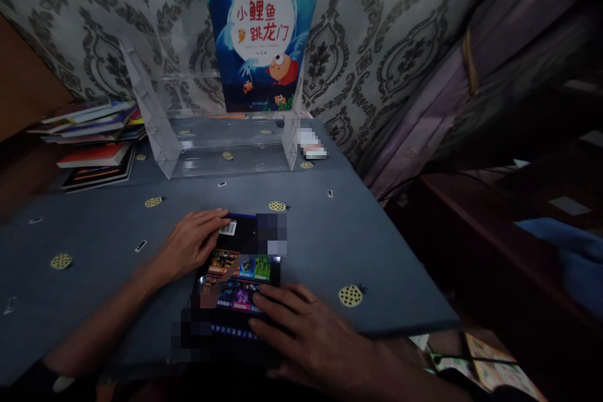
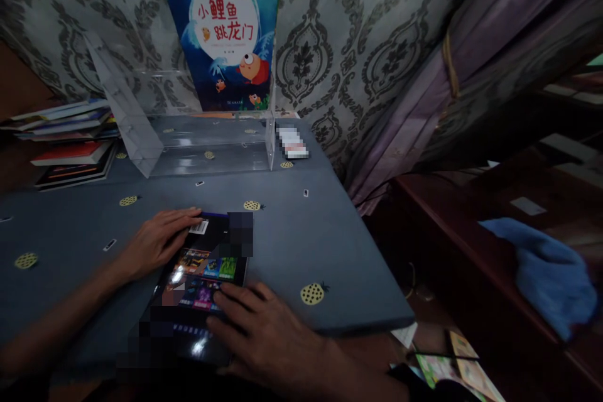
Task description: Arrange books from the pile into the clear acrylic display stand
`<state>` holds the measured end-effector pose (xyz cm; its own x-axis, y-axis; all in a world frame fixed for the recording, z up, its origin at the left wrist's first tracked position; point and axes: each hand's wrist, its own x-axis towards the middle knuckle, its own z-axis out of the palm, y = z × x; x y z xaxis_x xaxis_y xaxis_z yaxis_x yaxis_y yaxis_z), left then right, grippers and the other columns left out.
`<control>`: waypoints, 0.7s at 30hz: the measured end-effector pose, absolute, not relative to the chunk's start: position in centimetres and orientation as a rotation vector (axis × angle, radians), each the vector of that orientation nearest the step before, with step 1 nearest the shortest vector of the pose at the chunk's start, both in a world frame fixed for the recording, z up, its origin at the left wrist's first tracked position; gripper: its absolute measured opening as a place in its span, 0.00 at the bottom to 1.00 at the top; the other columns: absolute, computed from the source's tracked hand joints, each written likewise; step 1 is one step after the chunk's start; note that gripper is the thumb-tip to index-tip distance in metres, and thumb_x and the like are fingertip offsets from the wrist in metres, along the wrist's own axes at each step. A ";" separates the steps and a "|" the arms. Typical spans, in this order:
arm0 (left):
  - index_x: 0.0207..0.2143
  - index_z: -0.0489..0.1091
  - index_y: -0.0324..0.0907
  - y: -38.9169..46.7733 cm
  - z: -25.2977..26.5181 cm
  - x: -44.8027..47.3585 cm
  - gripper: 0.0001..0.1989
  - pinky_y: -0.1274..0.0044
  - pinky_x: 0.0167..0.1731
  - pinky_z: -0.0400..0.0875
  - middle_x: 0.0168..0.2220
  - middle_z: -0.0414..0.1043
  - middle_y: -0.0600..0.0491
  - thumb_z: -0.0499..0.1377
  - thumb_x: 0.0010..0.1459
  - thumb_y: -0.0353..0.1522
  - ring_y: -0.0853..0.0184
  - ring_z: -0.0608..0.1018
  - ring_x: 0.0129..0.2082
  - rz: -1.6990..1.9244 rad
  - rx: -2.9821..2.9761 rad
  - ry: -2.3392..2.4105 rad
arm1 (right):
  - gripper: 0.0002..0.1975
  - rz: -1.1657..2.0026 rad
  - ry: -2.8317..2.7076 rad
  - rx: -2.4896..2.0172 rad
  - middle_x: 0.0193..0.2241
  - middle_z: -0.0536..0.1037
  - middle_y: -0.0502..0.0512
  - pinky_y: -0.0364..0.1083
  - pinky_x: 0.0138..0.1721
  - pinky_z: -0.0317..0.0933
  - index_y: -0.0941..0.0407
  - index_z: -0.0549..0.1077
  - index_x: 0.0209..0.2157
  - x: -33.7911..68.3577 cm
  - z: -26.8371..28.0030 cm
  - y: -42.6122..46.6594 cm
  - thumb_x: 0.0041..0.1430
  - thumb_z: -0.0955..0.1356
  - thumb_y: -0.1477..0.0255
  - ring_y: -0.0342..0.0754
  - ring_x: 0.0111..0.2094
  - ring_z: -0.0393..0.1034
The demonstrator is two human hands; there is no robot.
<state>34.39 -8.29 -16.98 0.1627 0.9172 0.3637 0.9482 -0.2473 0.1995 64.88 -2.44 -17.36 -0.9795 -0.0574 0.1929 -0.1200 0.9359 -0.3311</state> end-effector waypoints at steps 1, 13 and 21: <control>0.53 0.71 0.43 -8.3 -16.9 34.4 0.16 0.61 0.54 0.72 0.56 0.75 0.47 0.49 0.68 0.30 0.61 0.77 0.56 -0.636 -2.336 -1.884 | 0.27 0.502 -2.894 0.142 0.61 0.70 0.64 0.61 0.58 0.64 0.58 0.66 0.62 64.8 -17.4 -2.5 0.68 0.65 0.58 0.61 0.64 0.61; 0.62 0.63 0.43 -7.5 -16.5 35.5 0.21 0.58 0.64 0.58 0.65 0.65 0.47 0.47 0.71 0.37 0.61 0.68 0.64 -0.365 -2.522 -1.810 | 0.23 0.346 -2.736 0.100 0.56 0.75 0.63 0.55 0.55 0.65 0.59 0.70 0.58 64.6 -17.6 -3.1 0.66 0.66 0.60 0.57 0.60 0.65; 0.65 0.58 0.44 -3.0 -16.6 40.2 0.22 0.64 0.67 0.54 0.67 0.60 0.50 0.47 0.71 0.36 0.66 0.62 0.68 -0.353 -2.811 -1.611 | 0.20 0.232 -2.743 0.110 0.56 0.75 0.61 0.53 0.49 0.67 0.57 0.69 0.57 64.4 -17.9 -3.0 0.68 0.66 0.63 0.55 0.58 0.67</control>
